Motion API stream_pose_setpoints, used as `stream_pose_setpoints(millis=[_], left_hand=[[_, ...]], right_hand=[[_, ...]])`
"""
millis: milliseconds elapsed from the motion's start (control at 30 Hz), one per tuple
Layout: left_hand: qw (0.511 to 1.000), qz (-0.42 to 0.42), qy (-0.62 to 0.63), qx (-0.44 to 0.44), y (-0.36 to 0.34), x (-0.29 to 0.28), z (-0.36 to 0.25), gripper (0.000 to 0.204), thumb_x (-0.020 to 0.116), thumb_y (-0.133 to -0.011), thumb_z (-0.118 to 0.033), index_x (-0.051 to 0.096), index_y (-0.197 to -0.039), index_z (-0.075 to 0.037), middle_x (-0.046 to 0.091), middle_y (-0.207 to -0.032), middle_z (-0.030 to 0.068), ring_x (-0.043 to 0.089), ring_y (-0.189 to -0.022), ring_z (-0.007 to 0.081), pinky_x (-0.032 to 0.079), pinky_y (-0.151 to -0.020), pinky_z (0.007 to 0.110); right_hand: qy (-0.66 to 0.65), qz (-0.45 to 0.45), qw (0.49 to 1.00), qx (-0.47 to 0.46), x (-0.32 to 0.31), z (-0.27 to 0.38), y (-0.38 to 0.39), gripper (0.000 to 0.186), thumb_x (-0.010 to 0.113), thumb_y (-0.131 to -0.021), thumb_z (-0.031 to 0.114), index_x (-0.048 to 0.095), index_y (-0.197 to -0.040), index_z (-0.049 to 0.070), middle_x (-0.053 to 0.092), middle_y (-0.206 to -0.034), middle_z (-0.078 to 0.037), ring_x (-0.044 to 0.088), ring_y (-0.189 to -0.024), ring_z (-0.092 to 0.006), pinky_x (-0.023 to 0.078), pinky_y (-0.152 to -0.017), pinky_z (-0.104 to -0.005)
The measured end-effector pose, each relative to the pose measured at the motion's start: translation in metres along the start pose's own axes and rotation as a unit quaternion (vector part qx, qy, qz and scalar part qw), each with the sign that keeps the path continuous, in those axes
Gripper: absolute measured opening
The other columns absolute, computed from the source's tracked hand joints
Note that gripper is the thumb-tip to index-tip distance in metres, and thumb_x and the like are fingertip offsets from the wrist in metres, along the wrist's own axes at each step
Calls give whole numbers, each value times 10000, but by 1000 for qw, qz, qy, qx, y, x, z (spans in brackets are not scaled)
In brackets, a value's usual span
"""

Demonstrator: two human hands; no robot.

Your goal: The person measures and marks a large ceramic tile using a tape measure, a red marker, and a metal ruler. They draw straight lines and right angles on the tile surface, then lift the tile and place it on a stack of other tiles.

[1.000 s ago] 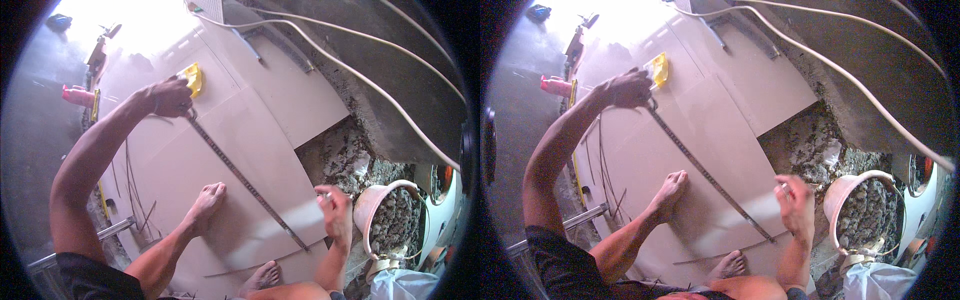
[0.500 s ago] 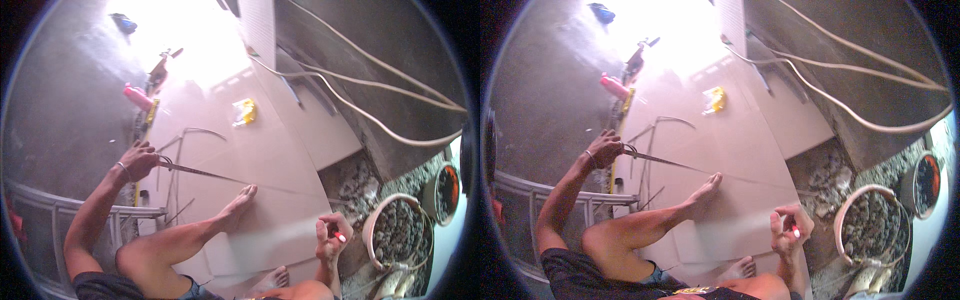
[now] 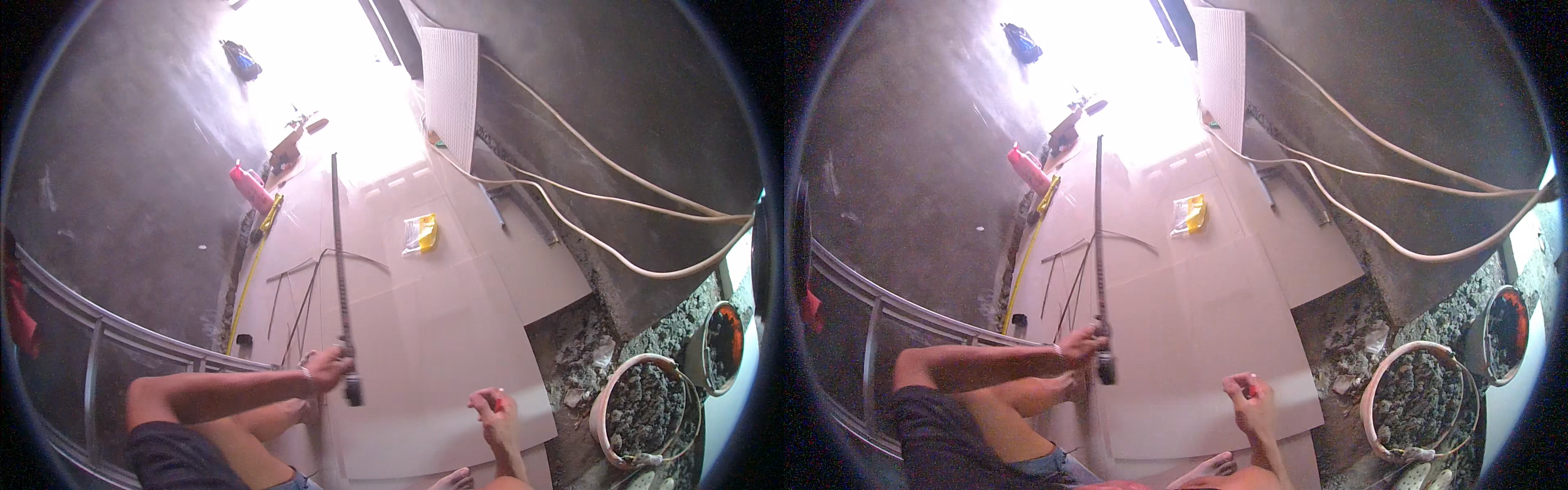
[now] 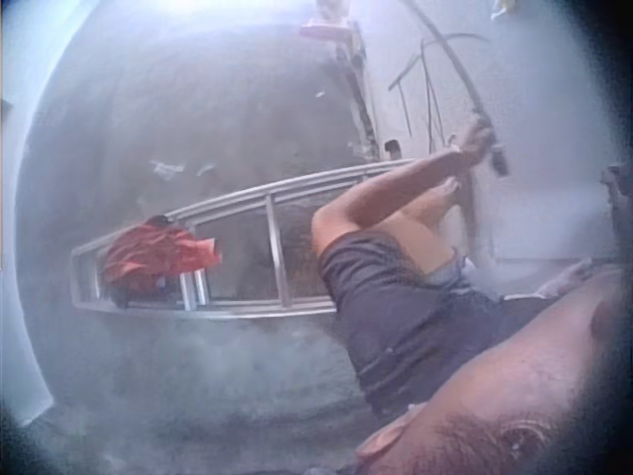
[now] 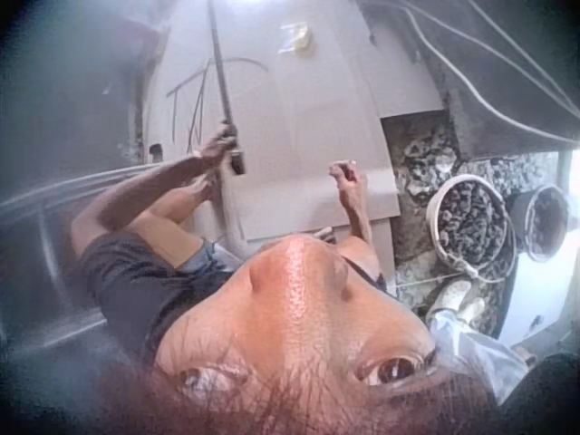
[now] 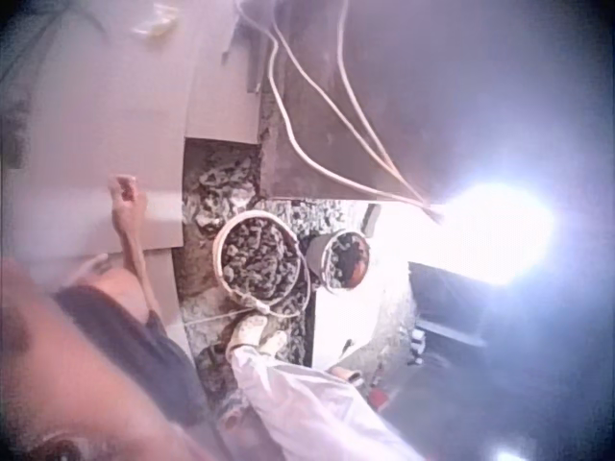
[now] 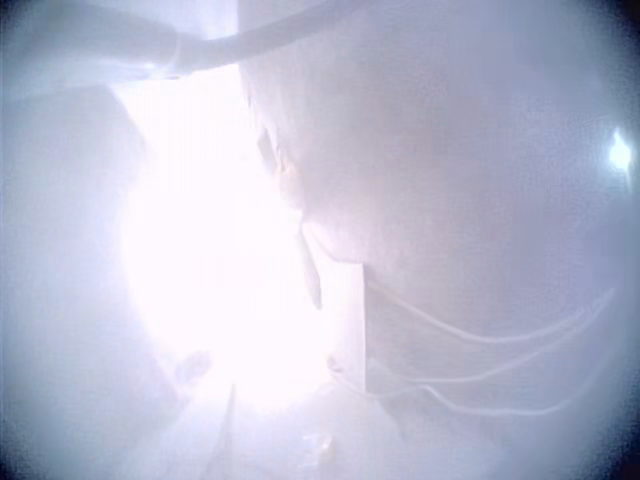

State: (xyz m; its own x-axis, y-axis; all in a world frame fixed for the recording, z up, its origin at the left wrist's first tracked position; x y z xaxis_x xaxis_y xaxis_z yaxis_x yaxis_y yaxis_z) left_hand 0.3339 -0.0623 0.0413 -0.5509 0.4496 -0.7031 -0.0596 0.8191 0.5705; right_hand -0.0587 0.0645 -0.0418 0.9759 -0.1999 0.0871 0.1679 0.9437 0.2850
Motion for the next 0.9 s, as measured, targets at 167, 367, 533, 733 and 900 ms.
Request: stream_pose_setpoints(millis=[167,367,533,733,900], left_hand=[[994,3,79,71,1,140,-42,358,554,-1042,-296,632,-1194,18,704,-1146,315,664,-1167,474,512,-992,535],[970,-8,231,-71,-5,246,-40,322,543,-1027,-301,614,-1086,8,694,-994,238,678,-969,403,515,-864,501],[911,-18,404,-80,5,298,-40,325,594,-1009,-293,630,-1105,15,710,-966,202,701,-932,338,522,-842,474],[880,42,449,-149,23,309,-54,276,650,-975,-264,683,-912,2,643,-734,72,605,-728,179,486,-688,387],[875,51,456,-152,41,303,-61,314,644,-972,-293,725,-889,-1,648,-696,59,576,-687,144,469,-656,379]], right_hand=[[-8,140,988,65,72,-18,-11,581,784,-955,583,703,-1185,55,756,-985,-53,689,-860,-157,568,-800,-349],[-4,39,986,160,54,-38,-18,448,803,-972,459,664,-1109,56,706,-932,-29,671,-799,-118,545,-558,-294],[76,37,982,167,34,-38,-9,350,815,-953,252,619,-1171,62,696,-972,-39,666,-782,-124,566,-595,-299],[223,93,946,215,15,-35,5,392,837,-921,177,548,-1162,70,687,-928,-48,683,-817,-127,531,-696,-296],[166,98,941,277,23,-21,4,455,884,-919,291,560,-1161,82,683,-890,-52,671,-789,-136,531,-714,-292]])
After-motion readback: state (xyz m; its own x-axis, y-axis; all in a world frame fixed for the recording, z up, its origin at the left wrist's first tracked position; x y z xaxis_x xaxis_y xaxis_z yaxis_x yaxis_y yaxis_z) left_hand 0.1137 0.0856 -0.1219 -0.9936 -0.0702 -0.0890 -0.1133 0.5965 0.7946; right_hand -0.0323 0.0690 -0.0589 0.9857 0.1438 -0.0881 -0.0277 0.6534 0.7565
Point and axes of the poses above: each hand's wrist, its own y-axis away from the middle knuckle, its own x-axis out of the palm, z = x × y, the point moved 5 cm from there along -y, towards the middle knuckle
